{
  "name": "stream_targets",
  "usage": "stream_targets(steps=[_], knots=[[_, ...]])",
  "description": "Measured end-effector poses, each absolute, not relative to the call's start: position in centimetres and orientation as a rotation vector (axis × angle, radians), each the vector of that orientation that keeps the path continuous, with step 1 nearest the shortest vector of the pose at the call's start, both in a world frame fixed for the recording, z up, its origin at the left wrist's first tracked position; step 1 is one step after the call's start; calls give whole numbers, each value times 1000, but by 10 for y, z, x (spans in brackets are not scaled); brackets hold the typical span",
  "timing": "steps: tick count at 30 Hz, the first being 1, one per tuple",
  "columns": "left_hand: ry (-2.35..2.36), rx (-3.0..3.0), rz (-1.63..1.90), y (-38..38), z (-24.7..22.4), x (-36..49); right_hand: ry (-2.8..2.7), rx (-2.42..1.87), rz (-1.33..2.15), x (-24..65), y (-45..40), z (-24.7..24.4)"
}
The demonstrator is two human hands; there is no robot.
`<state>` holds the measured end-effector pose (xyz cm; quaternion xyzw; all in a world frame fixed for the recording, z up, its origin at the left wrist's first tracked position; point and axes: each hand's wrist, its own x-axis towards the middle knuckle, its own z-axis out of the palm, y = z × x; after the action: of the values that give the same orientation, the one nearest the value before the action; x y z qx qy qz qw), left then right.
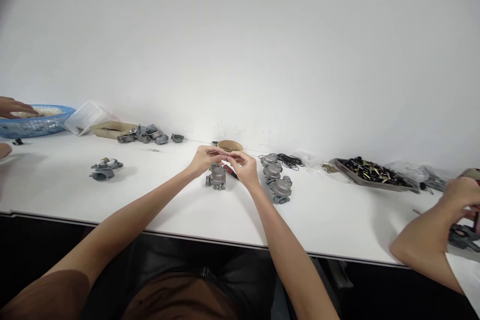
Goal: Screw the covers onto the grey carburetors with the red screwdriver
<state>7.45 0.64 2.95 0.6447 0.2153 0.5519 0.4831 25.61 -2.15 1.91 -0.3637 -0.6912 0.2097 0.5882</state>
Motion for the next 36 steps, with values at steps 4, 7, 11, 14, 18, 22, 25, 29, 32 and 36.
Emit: stream_targets(steps=[4, 7, 11, 14, 18, 22, 25, 29, 32, 36], knots=[[555, 1565, 1344, 5, 28, 75, -1626, -834, 521, 257, -22, 18], [594, 1574, 1351, 5, 29, 76, -1614, -839, 523, 255, -22, 18], [662, 1613, 1391, -2, 39, 72, -1578, -868, 512, 258, -24, 19], [721, 1668, 1437, -17, 48, 59, -1553, -899, 497, 265, -21, 22], [797, 1753, 1429, -41, 42, 38, -1634, -941, 530, 274, -14, 20], [880, 1834, 1336, -49, 22, 26, -1759, -973, 639, 274, -5, 9], [921, 1898, 1278, -44, 10, 26, -1794, -999, 705, 275, 0, 1], [912, 2007, 1231, -38, 1, 32, -1831, -1015, 780, 280, 6, -5], [904, 2069, 1212, -38, -2, 34, -1853, -1015, 825, 282, 9, -8], [905, 2119, 1198, -38, -4, 34, -1873, -1019, 874, 281, 14, -13]])
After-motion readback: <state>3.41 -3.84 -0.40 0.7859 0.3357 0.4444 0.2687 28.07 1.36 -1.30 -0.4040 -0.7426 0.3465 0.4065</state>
